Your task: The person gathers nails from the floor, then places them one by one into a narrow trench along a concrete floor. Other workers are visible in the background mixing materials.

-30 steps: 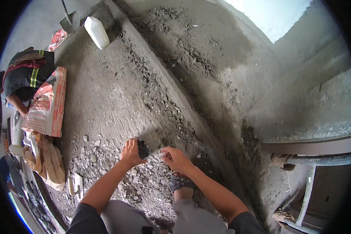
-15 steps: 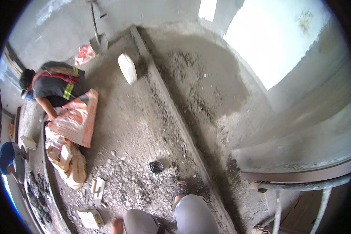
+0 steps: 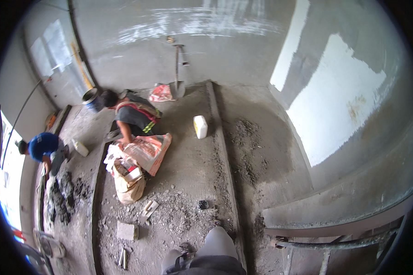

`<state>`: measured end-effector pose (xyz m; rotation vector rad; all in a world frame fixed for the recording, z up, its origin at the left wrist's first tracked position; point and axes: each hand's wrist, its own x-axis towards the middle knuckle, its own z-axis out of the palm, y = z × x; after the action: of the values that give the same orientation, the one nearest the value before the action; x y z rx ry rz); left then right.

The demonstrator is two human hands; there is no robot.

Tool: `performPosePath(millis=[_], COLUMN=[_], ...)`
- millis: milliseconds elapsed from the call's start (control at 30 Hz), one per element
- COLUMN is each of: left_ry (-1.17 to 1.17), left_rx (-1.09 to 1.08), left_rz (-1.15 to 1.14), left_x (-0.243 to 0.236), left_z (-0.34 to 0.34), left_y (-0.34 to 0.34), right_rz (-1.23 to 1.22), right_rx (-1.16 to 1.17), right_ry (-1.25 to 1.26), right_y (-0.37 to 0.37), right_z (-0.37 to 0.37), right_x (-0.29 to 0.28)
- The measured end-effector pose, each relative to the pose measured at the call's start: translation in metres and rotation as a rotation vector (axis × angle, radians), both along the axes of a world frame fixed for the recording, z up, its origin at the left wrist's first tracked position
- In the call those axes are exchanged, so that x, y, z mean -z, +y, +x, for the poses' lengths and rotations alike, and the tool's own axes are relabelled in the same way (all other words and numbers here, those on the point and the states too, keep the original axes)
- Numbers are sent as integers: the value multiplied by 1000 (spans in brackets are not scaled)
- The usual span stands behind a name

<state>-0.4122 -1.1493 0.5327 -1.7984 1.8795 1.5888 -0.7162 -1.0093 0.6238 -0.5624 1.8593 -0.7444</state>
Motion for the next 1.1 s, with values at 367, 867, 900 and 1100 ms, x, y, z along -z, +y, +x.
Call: performPosePath(millis=[367, 867, 900, 1100], left_ry=[-81, -502, -484, -420], left_rx=[-234, -410, -436, -517], left_rz=[34, 251, 251, 232], left_x=[20, 142, 142, 132], left_z=[107, 325, 322, 304], left_y=[86, 249, 249, 249], right_rz=[-43, -12, -6, 17], right_rx=[-263, -400, -403, -415], right_ry=[36, 32, 40, 47], right_y=[-25, -36, -34, -32], right_z=[24, 33, 31, 26], right_x=[-41, -31, -29, -25])
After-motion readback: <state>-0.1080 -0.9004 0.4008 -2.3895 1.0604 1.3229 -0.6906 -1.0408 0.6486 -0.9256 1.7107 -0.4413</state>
